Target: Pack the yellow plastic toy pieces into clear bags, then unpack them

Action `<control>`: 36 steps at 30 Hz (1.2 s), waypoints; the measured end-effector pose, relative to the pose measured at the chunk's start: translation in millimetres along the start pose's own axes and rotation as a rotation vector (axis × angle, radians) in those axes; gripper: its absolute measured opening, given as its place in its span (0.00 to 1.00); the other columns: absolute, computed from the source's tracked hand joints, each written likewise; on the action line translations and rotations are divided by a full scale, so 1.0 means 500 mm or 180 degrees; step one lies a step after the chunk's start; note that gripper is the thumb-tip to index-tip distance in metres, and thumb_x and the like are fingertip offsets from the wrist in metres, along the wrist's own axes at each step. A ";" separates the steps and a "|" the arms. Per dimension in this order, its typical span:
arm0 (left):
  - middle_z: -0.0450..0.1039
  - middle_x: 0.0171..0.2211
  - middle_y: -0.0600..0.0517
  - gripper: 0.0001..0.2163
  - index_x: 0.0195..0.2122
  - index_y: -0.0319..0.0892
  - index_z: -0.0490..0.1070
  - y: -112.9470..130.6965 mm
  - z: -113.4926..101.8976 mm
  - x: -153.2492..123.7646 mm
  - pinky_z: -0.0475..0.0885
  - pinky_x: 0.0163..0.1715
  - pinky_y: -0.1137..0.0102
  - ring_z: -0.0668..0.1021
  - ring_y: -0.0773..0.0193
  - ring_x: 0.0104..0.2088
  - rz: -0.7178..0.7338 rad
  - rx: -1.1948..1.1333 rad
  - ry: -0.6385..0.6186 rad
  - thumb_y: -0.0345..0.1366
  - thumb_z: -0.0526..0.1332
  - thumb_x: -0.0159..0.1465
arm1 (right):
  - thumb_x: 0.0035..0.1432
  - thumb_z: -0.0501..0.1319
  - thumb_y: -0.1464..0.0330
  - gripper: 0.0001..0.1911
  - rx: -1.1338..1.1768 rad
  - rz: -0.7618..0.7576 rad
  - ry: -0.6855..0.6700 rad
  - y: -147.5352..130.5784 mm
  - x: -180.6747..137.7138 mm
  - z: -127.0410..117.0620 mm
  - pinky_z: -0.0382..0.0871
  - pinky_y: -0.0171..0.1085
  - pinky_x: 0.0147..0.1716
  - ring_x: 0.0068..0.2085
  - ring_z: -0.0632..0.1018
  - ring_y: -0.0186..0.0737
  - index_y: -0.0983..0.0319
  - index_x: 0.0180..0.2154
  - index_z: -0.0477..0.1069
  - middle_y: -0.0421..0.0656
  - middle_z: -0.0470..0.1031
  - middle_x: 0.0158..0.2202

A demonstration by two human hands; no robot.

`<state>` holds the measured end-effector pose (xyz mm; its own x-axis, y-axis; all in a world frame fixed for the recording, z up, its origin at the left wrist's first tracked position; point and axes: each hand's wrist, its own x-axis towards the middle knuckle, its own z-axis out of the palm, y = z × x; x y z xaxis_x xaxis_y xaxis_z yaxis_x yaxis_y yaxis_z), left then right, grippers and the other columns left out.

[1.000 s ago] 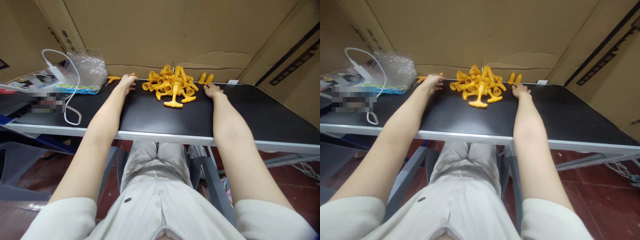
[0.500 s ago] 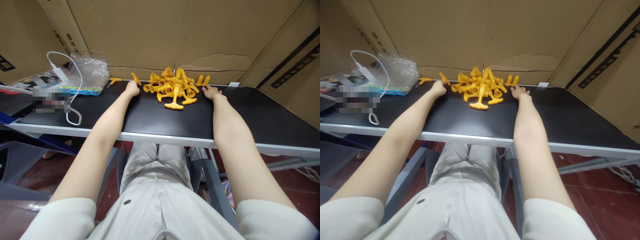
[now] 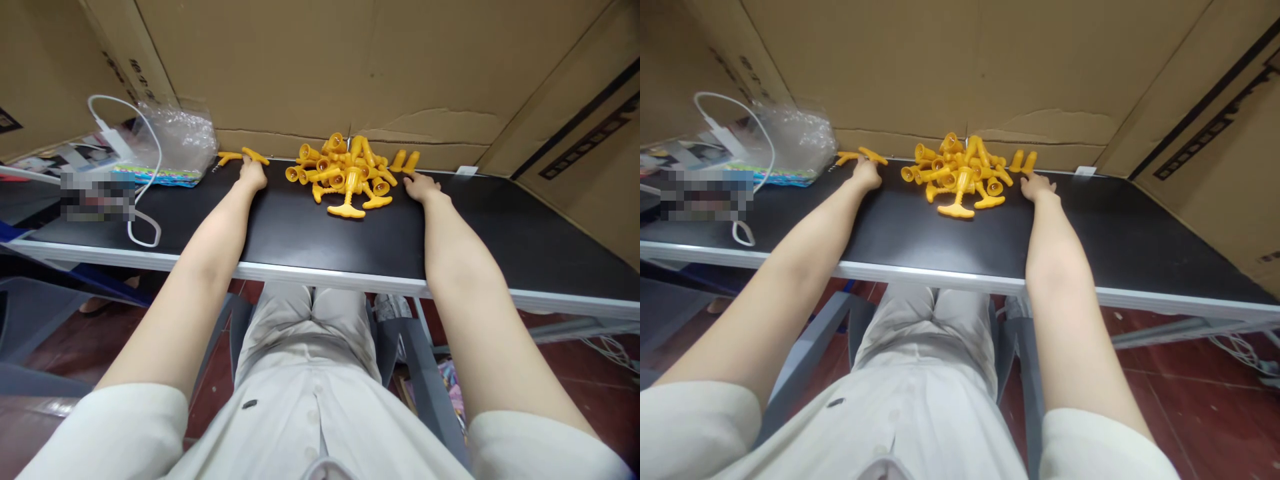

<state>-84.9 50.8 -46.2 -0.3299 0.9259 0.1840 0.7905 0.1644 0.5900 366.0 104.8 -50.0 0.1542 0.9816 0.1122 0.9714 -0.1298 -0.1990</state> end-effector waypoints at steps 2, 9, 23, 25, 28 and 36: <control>0.59 0.75 0.25 0.21 0.60 0.31 0.77 -0.009 -0.015 0.004 0.60 0.73 0.56 0.66 0.38 0.77 -0.0139 0.0384 -0.0036 0.36 0.69 0.69 | 0.79 0.50 0.61 0.30 0.0022 0.0008 0.0005 -0.002 -0.004 -0.001 0.55 0.66 0.76 0.76 0.68 0.62 0.58 0.76 0.67 0.56 0.69 0.75; 0.48 0.81 0.29 0.43 0.79 0.39 0.60 -0.049 -0.057 0.040 0.44 0.80 0.39 0.52 0.37 0.82 -0.0455 0.0963 -0.0281 0.32 0.71 0.62 | 0.80 0.50 0.62 0.30 -0.0023 0.0031 -0.0033 -0.008 -0.012 -0.005 0.55 0.65 0.77 0.76 0.68 0.62 0.61 0.76 0.67 0.57 0.66 0.76; 0.52 0.81 0.29 0.39 0.74 0.32 0.66 -0.088 -0.071 0.079 0.57 0.79 0.51 0.59 0.34 0.80 -0.0615 0.0759 -0.0304 0.37 0.71 0.62 | 0.78 0.54 0.65 0.27 0.0080 0.0008 0.0016 -0.030 -0.050 -0.034 0.66 0.57 0.73 0.74 0.73 0.61 0.65 0.70 0.74 0.59 0.71 0.73; 0.63 0.76 0.31 0.36 0.68 0.35 0.71 -0.099 -0.067 0.085 0.60 0.78 0.51 0.61 0.34 0.79 -0.0574 0.0597 -0.0109 0.42 0.74 0.60 | 0.78 0.53 0.66 0.25 0.0243 -0.0056 0.0085 -0.039 -0.054 -0.040 0.70 0.52 0.70 0.72 0.74 0.60 0.65 0.67 0.77 0.60 0.74 0.70; 0.71 0.69 0.32 0.32 0.61 0.37 0.77 -0.113 -0.060 0.090 0.66 0.74 0.45 0.67 0.30 0.74 -0.0345 0.0546 0.0203 0.48 0.74 0.58 | 0.80 0.50 0.64 0.25 0.0536 -0.0248 0.0137 -0.055 -0.055 -0.048 0.71 0.52 0.67 0.69 0.78 0.62 0.66 0.62 0.80 0.61 0.79 0.64; 0.79 0.57 0.45 0.18 0.46 0.39 0.83 -0.014 -0.017 0.113 0.70 0.69 0.59 0.76 0.52 0.63 0.0642 0.0231 0.0778 0.47 0.60 0.69 | 0.69 0.64 0.68 0.22 0.1060 -0.0894 0.0204 -0.093 -0.049 -0.048 0.73 0.51 0.65 0.60 0.82 0.59 0.68 0.60 0.81 0.60 0.82 0.60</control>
<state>-113.2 99.0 -33.3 -0.2699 0.8347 0.4801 0.8844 0.0178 0.4664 321.6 83.6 -20.1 -0.0864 0.9604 0.2649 0.8675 0.2032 -0.4541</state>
